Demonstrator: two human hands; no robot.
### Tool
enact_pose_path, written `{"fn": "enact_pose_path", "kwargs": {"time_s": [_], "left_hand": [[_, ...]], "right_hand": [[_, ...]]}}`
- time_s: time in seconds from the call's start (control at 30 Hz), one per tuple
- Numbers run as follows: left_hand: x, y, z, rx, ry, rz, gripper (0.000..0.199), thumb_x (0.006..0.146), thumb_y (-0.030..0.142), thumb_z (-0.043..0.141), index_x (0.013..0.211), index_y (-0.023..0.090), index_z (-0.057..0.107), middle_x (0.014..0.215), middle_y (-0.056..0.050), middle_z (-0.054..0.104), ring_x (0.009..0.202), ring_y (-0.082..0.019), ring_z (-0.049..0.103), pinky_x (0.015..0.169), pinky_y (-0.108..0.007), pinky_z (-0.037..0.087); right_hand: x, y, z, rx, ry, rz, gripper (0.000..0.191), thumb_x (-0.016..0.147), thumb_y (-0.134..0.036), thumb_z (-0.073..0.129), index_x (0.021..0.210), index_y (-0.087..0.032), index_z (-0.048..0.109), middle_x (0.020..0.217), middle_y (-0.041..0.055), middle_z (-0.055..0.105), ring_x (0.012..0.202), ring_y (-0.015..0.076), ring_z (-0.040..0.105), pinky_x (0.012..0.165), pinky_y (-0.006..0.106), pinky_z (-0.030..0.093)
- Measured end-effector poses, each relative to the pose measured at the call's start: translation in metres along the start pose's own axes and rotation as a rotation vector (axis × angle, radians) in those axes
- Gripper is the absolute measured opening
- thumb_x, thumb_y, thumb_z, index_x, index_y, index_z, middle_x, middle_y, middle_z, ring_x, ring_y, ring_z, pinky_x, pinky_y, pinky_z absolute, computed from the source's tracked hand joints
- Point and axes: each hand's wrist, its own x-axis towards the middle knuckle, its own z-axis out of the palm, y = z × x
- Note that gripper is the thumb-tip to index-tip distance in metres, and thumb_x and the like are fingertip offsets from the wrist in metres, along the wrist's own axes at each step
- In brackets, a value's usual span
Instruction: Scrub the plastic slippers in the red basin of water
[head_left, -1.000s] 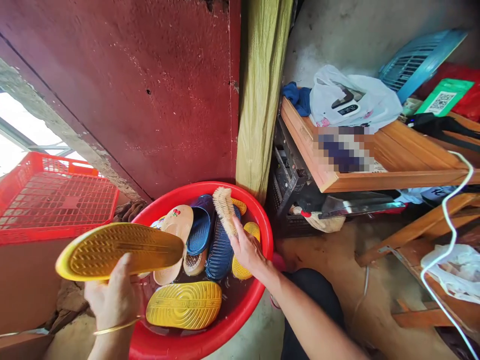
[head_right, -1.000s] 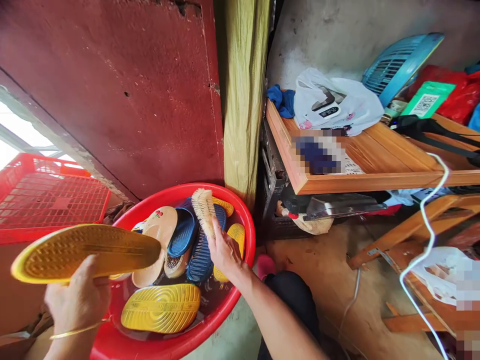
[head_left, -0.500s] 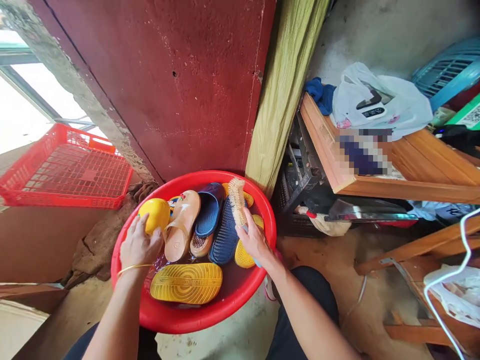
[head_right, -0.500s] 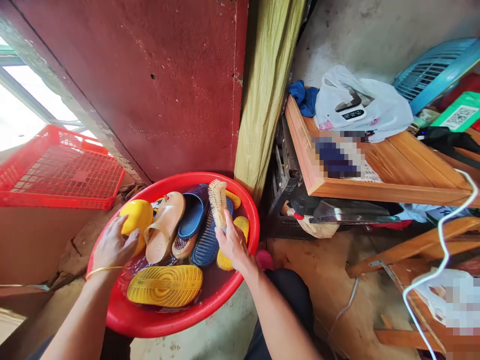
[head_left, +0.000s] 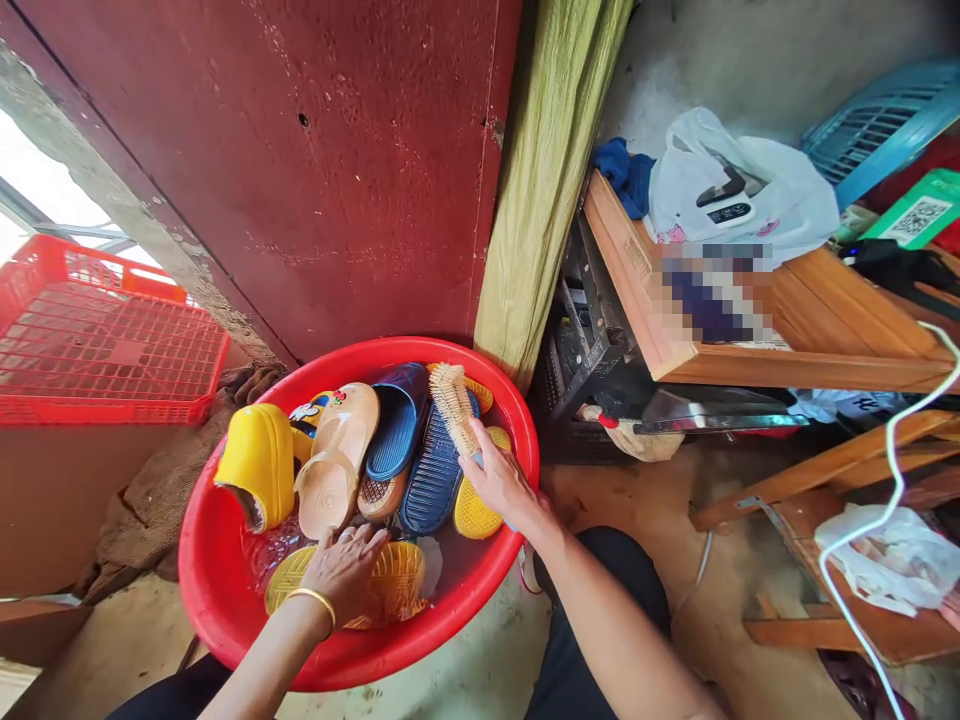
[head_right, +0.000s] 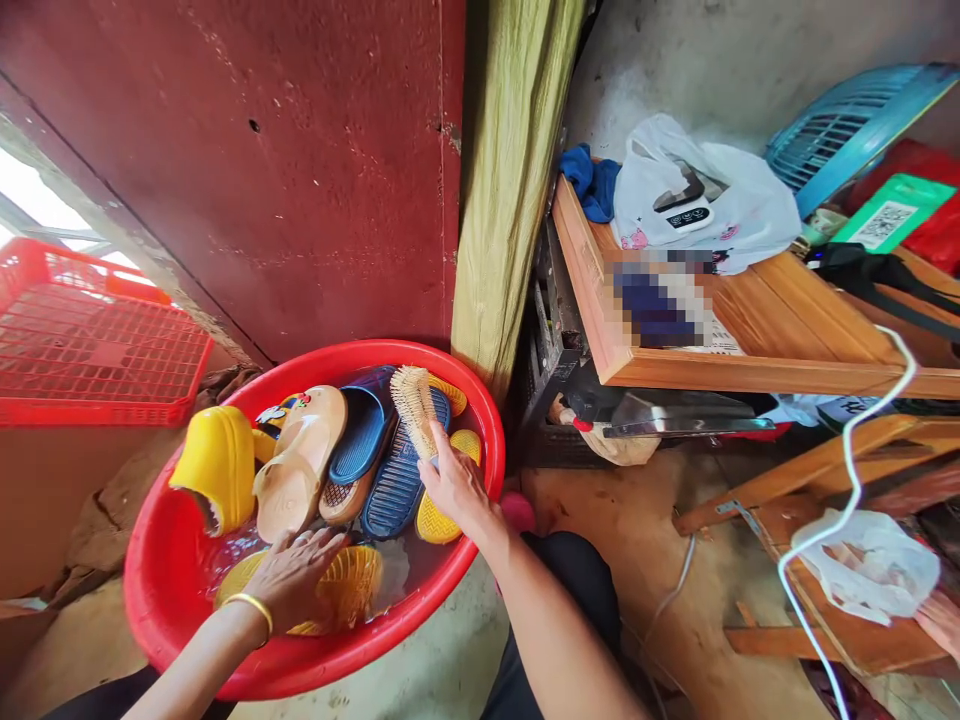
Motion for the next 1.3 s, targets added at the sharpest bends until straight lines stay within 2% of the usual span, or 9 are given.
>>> {"fn": "enact_pose_path", "kwargs": {"time_s": [0.2,0.33,0.47,0.53,0.67,0.73,0.87,1.07,1.3], "left_hand": [[-0.004,-0.005,-0.037,-0.163,0.107,0.038,0.033,0.06,0.038,0.078,0.091,0.024,0.075,0.092,-0.01,0.075,0.095,-0.037,0.071,0.093,-0.048,0.049],[-0.003,-0.004,-0.053,-0.64,0.209,-0.048,0.048,0.066,0.055,0.078,0.101,0.024,0.07,0.086,-0.004,0.074,0.077,-0.026,0.069,0.069,-0.033,0.052],[0.016,0.012,-0.042,-1.044,0.477,-0.133,0.057,0.072,0.065,0.072,0.104,0.018,0.071,0.091,-0.007,0.075,0.089,-0.028,0.069,0.075,-0.035,0.055],[0.028,0.02,-0.032,-1.084,0.496,-0.124,0.06,0.07,0.067,0.072,0.099,0.015,0.072,0.084,-0.008,0.075,0.086,-0.028,0.069,0.073,-0.036,0.056],[0.038,0.025,-0.019,-1.061,0.537,-0.105,0.062,0.066,0.069,0.072,0.097,0.015,0.071,0.08,-0.008,0.073,0.079,-0.027,0.068,0.07,-0.037,0.055],[0.036,0.025,-0.019,-1.021,0.595,-0.13,0.063,0.066,0.067,0.072,0.102,0.016,0.069,0.081,-0.007,0.073,0.08,-0.027,0.068,0.07,-0.036,0.054],[0.033,0.025,-0.021,-0.985,0.573,-0.167,0.066,0.068,0.065,0.071,0.112,0.016,0.066,0.081,-0.005,0.073,0.076,-0.025,0.066,0.067,-0.034,0.052],[0.027,0.033,-0.022,-1.004,0.634,-0.183,0.064,0.066,0.058,0.078,0.115,0.018,0.068,0.087,-0.004,0.074,0.086,-0.027,0.067,0.073,-0.034,0.053],[0.024,0.04,-0.027,-1.387,0.505,-0.197,0.062,0.067,0.055,0.082,0.114,0.018,0.067,0.106,-0.009,0.076,0.093,-0.026,0.07,0.073,-0.031,0.054]], "right_hand": [[-0.002,0.0,-0.001,-0.029,-0.02,0.028,0.069,0.098,-0.03,0.053,0.161,-0.019,0.027,0.126,0.0113,0.072,0.103,0.0248,0.071,0.088,0.034,0.056],[-0.002,0.005,-0.004,-0.024,0.026,0.033,0.065,0.099,-0.029,0.052,0.159,-0.018,0.031,0.127,0.0118,0.071,0.101,0.0245,0.072,0.088,0.034,0.057],[-0.007,-0.002,0.003,0.0,0.103,0.023,0.063,0.101,-0.029,0.046,0.16,-0.018,0.028,0.132,0.0127,0.069,0.104,0.0237,0.071,0.088,0.033,0.057],[-0.015,-0.012,0.013,-0.039,0.11,-0.043,0.064,0.102,-0.026,0.043,0.162,-0.017,0.024,0.133,0.0145,0.067,0.105,0.0244,0.071,0.086,0.033,0.058],[-0.028,-0.029,0.026,-0.302,-0.062,-0.239,0.069,0.099,-0.019,0.044,0.164,-0.028,0.02,0.113,0.012,0.073,0.08,0.0242,0.073,0.07,0.034,0.059],[-0.024,-0.028,0.022,-0.437,-0.126,-0.19,0.074,0.096,-0.013,0.045,0.163,-0.034,0.021,0.106,0.01,0.073,0.072,0.0226,0.072,0.068,0.033,0.058],[-0.012,-0.02,0.009,-0.44,-0.053,0.018,0.069,0.098,-0.014,0.043,0.163,-0.029,0.024,0.107,0.0126,0.073,0.082,0.0241,0.073,0.075,0.035,0.059],[-0.017,-0.019,0.019,-0.314,-0.075,-0.107,0.069,0.097,-0.015,0.045,0.162,-0.032,0.027,0.106,0.0118,0.073,0.076,0.0258,0.073,0.073,0.04,0.061],[-0.009,-0.006,0.02,0.119,0.126,-0.015,0.061,0.103,-0.03,0.041,0.161,-0.019,0.026,0.14,0.0139,0.063,0.117,0.0243,0.067,0.098,0.036,0.056]]}}
